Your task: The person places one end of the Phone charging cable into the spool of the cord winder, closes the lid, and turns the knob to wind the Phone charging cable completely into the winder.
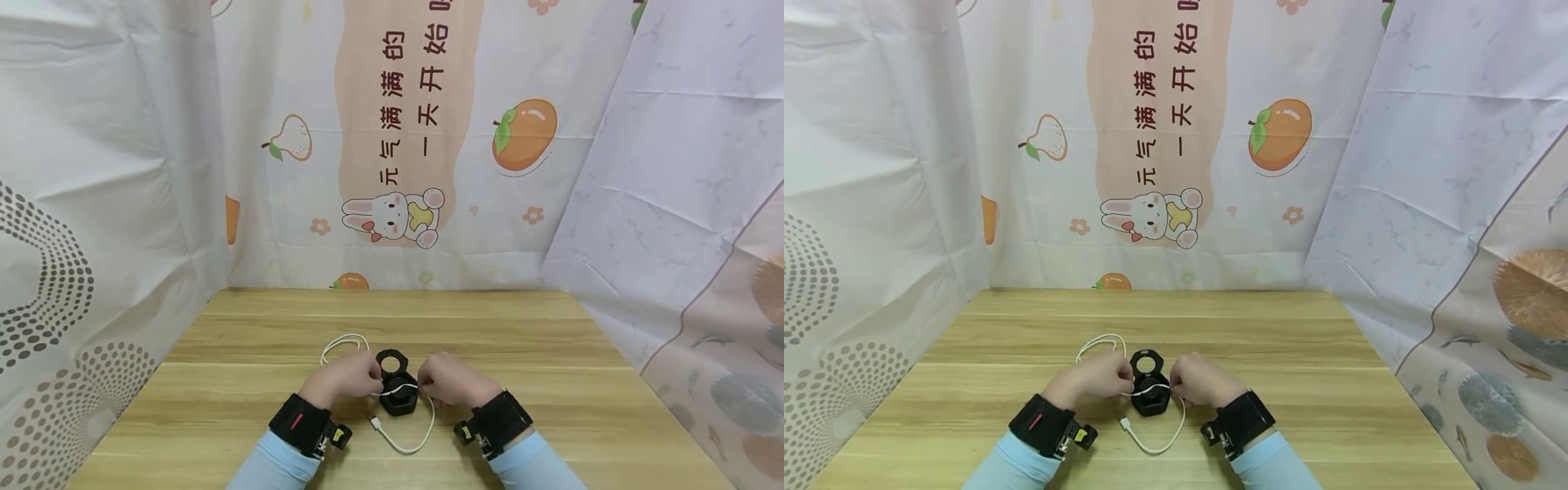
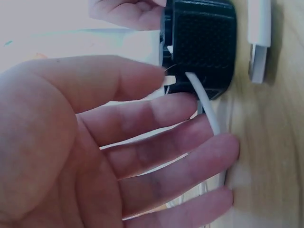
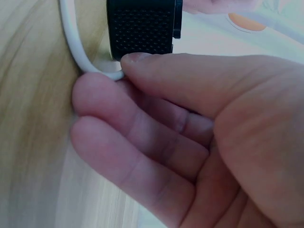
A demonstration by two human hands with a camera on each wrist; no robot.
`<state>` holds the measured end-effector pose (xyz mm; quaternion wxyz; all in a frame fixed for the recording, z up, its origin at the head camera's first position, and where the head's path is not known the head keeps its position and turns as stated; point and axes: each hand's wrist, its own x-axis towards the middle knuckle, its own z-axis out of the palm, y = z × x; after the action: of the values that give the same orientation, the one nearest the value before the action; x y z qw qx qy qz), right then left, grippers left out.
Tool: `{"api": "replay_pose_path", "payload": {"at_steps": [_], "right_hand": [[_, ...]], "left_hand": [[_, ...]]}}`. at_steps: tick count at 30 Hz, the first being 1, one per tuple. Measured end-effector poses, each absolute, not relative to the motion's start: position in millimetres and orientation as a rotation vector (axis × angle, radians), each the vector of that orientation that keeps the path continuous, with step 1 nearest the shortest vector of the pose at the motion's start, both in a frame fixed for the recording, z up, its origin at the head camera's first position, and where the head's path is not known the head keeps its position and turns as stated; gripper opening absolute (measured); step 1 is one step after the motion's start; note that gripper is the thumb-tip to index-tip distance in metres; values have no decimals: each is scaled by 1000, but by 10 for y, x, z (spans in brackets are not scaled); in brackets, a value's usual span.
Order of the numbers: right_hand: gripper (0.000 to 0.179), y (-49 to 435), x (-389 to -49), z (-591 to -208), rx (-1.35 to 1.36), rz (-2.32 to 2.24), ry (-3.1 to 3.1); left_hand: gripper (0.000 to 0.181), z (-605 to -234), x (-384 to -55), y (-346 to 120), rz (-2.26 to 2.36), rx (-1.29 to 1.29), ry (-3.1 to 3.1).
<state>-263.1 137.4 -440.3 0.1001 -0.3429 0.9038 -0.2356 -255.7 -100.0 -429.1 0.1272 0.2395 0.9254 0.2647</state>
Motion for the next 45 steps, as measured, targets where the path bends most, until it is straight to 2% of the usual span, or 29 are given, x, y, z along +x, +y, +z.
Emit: {"api": "replay_pose_path", "payload": {"at_steps": [13, 25, 35, 45], "right_hand": [[20, 1390, -2631, -4432, -987, -723, 2654], [13, 1398, -2617, -4354, -950, -716, 2640], [14, 1404, -2612, -4365, -964, -707, 2625], [15, 1395, -2606, -4378, -948, -717, 2612]], "left_hand": [[18, -4346, -2546, -1031, 669, 749, 2692], [19, -4297, -2537, -1085, 670, 684, 2702], [20, -4315, -2522, -1092, 667, 658, 2707], [16, -4330, -2531, -1108, 682, 731, 2717]]}}
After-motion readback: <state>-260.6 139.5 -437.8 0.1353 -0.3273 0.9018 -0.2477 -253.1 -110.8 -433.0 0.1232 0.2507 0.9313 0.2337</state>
